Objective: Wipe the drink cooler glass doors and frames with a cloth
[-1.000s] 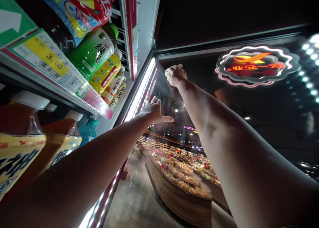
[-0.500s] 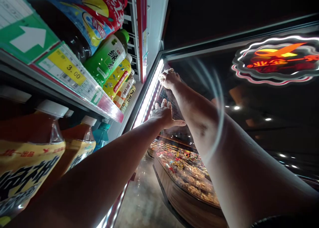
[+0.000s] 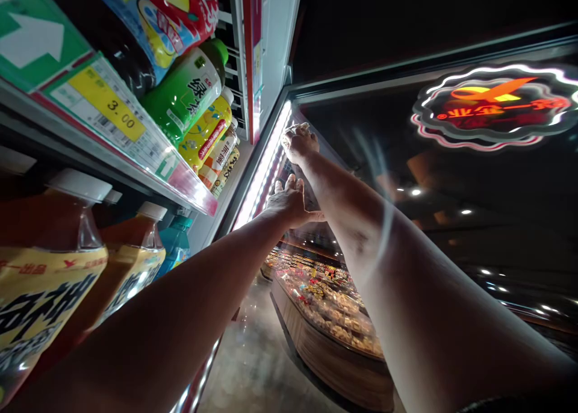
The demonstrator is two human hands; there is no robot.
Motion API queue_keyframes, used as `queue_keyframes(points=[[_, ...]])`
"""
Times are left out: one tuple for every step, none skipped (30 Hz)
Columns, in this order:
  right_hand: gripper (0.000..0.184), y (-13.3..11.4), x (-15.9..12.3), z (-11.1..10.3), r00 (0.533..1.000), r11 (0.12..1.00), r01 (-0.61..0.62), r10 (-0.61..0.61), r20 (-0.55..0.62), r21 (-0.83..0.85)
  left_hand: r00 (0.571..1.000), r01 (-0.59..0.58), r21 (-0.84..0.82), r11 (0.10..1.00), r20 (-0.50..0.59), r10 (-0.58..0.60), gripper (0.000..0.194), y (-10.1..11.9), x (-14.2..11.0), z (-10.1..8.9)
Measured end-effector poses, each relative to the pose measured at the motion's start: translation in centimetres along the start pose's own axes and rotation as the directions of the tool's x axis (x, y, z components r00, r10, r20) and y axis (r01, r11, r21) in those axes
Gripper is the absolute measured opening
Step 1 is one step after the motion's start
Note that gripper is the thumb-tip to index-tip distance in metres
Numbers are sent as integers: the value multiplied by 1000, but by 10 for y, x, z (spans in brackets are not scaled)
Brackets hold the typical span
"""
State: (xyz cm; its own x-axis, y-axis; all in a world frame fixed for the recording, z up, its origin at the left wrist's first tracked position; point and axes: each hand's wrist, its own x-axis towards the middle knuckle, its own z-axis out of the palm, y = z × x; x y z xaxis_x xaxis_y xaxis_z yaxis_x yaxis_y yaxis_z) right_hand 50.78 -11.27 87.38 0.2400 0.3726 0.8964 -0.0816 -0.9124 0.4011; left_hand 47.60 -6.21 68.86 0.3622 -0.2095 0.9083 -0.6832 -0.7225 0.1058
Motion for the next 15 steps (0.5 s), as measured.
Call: queue_keyframes(points=[[43,4,-2,-3,1000,1000,-10,10,-3,1,1000,20,-17,1000,4,-20,123,0,-1,0],[42,9,-3,-8,1000,1000,-28,28,-12,3,1000,30,-22,999,8,-30,122,1,-1,-1],[42,16,-5,-13,998,998,-55,55,-28,5,999,39,-22,999,11,-39,122,1,-2,-2],[42,24,-7,-18,995,996,-87,87,-50,6,999,44,-21,999,15,-44,123,1,-2,-2],[42,33,-9,-25,990,993,-121,121,-73,7,999,46,-23,999,14,-45,123,2,-3,-3],[41,43,-12,-31,984,988,-153,153,-93,6,999,45,-25,999,11,-45,123,2,-3,-3],[41,54,-16,-38,977,983,-183,182,-110,3,999,44,-29,999,9,-43,123,1,-3,-3],[41,65,-20,-44,969,977,-213,212,-125,1,999,42,-33,999,9,-41,123,1,-3,-3],[41,75,-25,-50,960,970,-243,241,-141,2,999,39,-38,999,7,-39,122,1,-3,-2],[41,86,-30,-57,950,963,-271,268,-161,6,999,35,-43,998,4,-35,120,0,-3,-2],[40,97,-36,-63,938,955,-296,293,-184,11,1000,30,-46,999,-1,-30,118,-1,-3,-1],[40,108,-42,-69,926,948,-318,314,-209,15,1000,28,-47,999,-8,-28,115,-2,-2,0],[39,118,-48,-75,913,941,-339,333,-235,17,999,25,-46,999,-18,-26,114,-3,-2,1],[39,130,-54,-81,900,934,-357,348,-262,16,999,25,-45,999,-26,-26,113,-3,-2,1],[40,141,-61,-88,888,927,-376,363,-282,10,999,32,-43,999,-28,-33,113,-4,-2,0]])
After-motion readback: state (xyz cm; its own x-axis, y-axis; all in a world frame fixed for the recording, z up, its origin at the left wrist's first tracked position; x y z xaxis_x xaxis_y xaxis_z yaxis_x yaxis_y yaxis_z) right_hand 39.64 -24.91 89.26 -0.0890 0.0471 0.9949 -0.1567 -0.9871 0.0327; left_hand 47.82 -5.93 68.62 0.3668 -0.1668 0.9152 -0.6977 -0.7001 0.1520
